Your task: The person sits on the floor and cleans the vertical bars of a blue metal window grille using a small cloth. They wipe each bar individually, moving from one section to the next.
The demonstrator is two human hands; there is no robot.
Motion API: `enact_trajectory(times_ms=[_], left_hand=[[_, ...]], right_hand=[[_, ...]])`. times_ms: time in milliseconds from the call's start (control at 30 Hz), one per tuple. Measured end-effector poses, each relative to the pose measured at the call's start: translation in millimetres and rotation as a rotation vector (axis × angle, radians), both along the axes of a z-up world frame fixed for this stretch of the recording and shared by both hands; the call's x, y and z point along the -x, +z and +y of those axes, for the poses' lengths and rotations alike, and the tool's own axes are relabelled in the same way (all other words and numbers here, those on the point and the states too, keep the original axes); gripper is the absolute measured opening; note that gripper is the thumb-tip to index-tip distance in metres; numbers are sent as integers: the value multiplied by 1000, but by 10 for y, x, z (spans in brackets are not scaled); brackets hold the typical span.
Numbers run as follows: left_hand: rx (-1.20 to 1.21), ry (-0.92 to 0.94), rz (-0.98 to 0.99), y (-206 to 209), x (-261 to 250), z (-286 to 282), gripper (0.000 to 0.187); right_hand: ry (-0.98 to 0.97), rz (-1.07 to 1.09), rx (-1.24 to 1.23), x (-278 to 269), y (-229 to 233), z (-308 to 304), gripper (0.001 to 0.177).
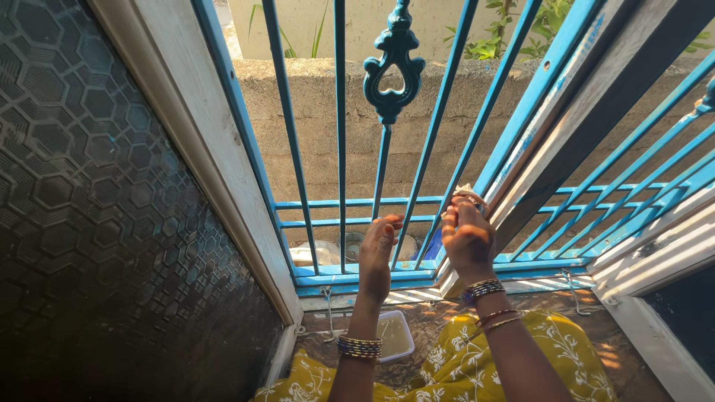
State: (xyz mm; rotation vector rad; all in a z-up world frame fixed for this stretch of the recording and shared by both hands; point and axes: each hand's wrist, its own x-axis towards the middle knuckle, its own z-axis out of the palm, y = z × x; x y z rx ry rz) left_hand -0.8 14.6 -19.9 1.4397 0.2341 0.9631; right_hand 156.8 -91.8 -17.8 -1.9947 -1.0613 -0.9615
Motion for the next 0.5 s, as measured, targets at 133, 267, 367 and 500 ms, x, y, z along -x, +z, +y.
enact_trajectory(times_ms=[133,267,367,500], left_hand=[[-46,36,33,-25,69,30,69],[-12,64,70,13,221,67,73],[10,52,41,81,368,92,75],[-16,21,4,141,463,100,76]], right_hand=[[201,298,-15,-277,-228,-85,16],[282,369,-118,-275,-351,-153,22],[13,127,39,-70,-258,-258,14],[17,417,-36,288,181,-372,24]])
